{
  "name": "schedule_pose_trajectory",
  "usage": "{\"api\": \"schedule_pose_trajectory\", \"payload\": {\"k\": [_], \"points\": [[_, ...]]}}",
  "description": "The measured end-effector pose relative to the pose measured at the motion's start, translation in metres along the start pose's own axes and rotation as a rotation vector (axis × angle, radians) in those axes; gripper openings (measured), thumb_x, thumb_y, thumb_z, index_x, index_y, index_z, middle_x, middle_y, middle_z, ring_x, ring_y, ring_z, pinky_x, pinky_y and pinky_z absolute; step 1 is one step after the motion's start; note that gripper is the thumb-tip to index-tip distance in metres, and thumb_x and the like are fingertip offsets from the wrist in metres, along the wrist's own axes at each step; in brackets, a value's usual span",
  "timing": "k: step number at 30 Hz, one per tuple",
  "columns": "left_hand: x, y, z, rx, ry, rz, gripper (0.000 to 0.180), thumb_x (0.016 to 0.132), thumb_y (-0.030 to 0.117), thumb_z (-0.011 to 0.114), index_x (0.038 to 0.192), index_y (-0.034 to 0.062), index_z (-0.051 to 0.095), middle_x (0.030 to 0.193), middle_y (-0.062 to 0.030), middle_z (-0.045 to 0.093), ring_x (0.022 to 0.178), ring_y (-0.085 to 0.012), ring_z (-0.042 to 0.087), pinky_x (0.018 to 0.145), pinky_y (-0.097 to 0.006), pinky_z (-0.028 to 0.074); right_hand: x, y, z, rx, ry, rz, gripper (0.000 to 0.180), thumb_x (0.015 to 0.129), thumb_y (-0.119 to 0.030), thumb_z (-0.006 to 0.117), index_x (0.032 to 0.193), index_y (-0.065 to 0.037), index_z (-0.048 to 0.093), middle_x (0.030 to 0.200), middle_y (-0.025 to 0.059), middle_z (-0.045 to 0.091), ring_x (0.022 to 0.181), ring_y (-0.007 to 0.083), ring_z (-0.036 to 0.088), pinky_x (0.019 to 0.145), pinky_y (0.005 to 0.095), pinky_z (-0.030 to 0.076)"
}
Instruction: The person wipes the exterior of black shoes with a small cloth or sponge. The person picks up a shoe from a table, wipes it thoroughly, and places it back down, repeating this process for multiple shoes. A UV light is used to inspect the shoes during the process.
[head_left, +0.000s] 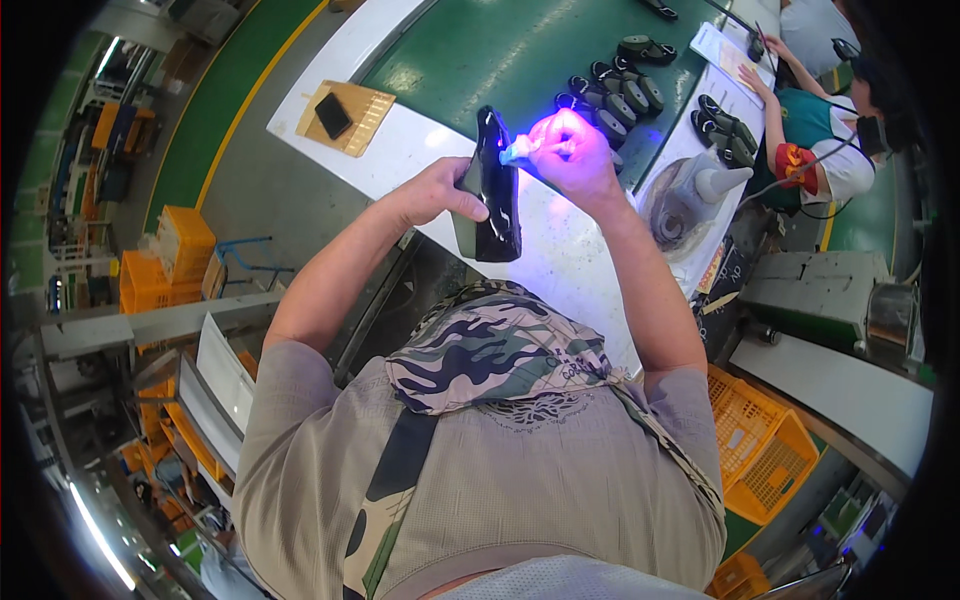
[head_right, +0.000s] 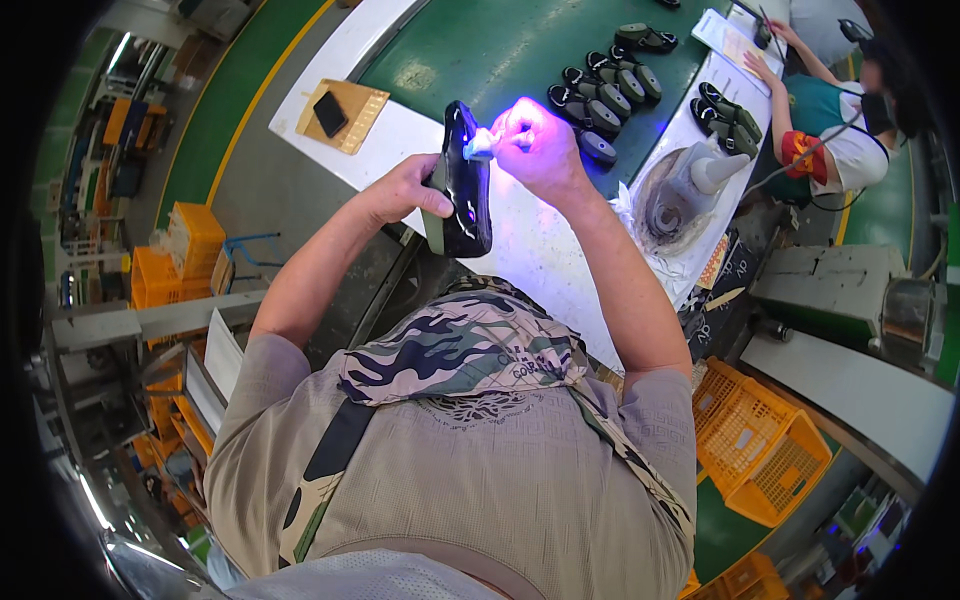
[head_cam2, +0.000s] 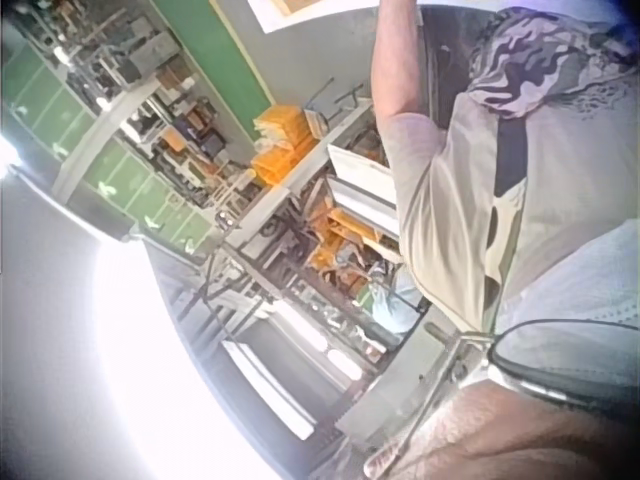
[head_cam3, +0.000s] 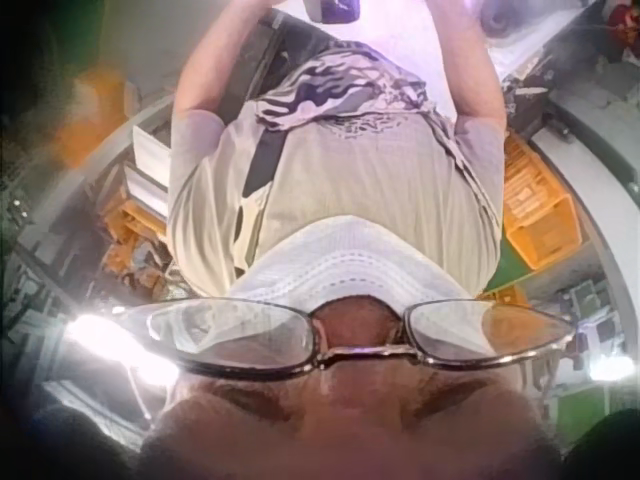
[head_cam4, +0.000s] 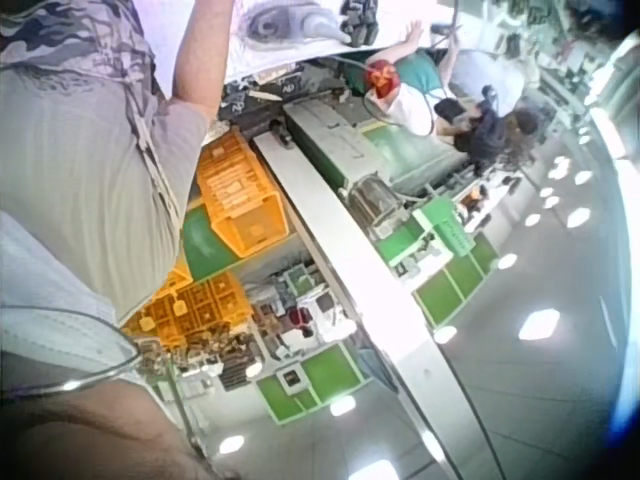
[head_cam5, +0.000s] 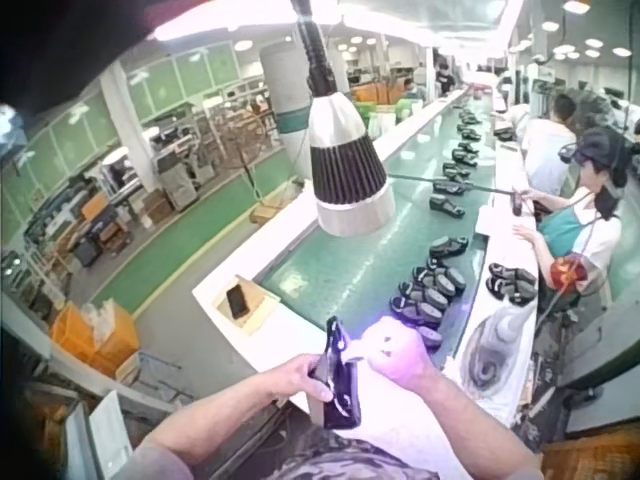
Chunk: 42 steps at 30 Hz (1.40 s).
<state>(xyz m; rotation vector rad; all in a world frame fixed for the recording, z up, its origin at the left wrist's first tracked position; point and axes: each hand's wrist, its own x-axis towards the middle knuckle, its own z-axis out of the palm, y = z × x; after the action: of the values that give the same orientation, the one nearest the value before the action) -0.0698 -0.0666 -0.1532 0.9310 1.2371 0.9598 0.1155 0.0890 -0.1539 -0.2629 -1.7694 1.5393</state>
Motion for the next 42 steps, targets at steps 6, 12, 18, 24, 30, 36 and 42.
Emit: {"api": "schedule_pose_trajectory", "payload": {"k": [6,12,18,24,30,36,42], "points": [[-0.02,-0.013,0.0,-0.251,0.137,0.056,0.062,0.065,0.015,0.08,0.119,-0.0037,0.057,0.106,-0.0094,0.066,0.096,-0.0203,0.064,0.093,-0.033,0.048,-0.023,-0.004,0.015,0.157,-0.159,0.135,0.015,0.073,0.004,0.062,0.074,-0.005,0.049,0.083,0.0082,0.059,0.081,0.0143,0.057,0.074,0.029,0.048],[-0.042,-0.033,-0.006,-0.4,0.363,0.084,0.047,0.072,0.009,0.076,0.114,-0.0029,0.057,0.102,-0.0104,0.066,0.091,-0.0204,0.066,0.086,-0.036,0.053,-0.032,0.006,0.01,0.161,-0.235,0.188,0.017,0.072,0.003,0.064,0.076,-0.004,0.05,0.086,0.0087,0.058,0.086,0.0155,0.057,0.076,0.0305,0.048],[-0.069,-0.05,-0.017,-0.707,0.378,0.242,0.047,0.076,0.008,0.073,0.119,-0.001,0.055,0.108,-0.0106,0.067,0.099,-0.023,0.066,0.094,-0.039,0.05,-0.034,0.026,0.04,0.359,-0.031,0.333,0.018,0.076,0.003,0.071,0.082,-0.002,0.055,0.076,0.0034,0.057,0.073,0.013,0.057,0.066,0.0292,0.05],[-0.099,-0.066,-0.031,-0.531,0.589,0.378,0.049,0.075,0.009,0.075,0.118,-0.0012,0.054,0.109,-0.0101,0.065,0.101,-0.0207,0.062,0.094,-0.035,0.047,-0.028,0.02,0.093,0.383,0.036,0.405,0.017,0.078,0.004,0.071,0.084,-0.001,0.056,0.072,0.0021,0.058,0.064,0.0109,0.055,0.058,0.027,0.049],[-0.139,-0.072,-0.033,-0.276,0.924,0.503,0.055,0.073,0.003,0.078,0.12,-0.0004,0.049,0.11,-0.0086,0.062,0.103,-0.0177,0.059,0.095,-0.032,0.046,-0.021,0.033,0.15,0.331,0.089,0.489,0.018,0.077,0.004,0.072,0.083,-0.001,0.056,0.074,0.006,0.06,0.063,0.0123,0.058,0.056,0.0272,0.049],[-0.18,-0.094,-0.048,-0.034,1.199,0.588,0.066,0.07,0.008,0.081,0.125,-0.002,0.047,0.111,-0.01,0.062,0.105,-0.0175,0.058,0.095,-0.031,0.046,-0.012,0.032,0.217,0.339,0.02,0.6,0.018,0.075,0.006,0.072,0.083,0.001,0.057,0.075,0.0076,0.06,0.061,0.0141,0.058,0.054,0.0273,0.05],[-0.238,-0.106,-0.053,0.216,1.438,0.427,0.067,0.064,0.021,0.085,0.118,-0.0033,0.054,0.102,-0.0141,0.067,0.097,-0.0211,0.064,0.089,-0.033,0.049,-0.002,0.021,0.298,0.382,-0.215,0.689,0.019,0.078,0.002,0.073,0.086,-0.001,0.057,0.077,0.0071,0.064,0.065,0.0126,0.06,0.058,0.0232,0.045]]}}
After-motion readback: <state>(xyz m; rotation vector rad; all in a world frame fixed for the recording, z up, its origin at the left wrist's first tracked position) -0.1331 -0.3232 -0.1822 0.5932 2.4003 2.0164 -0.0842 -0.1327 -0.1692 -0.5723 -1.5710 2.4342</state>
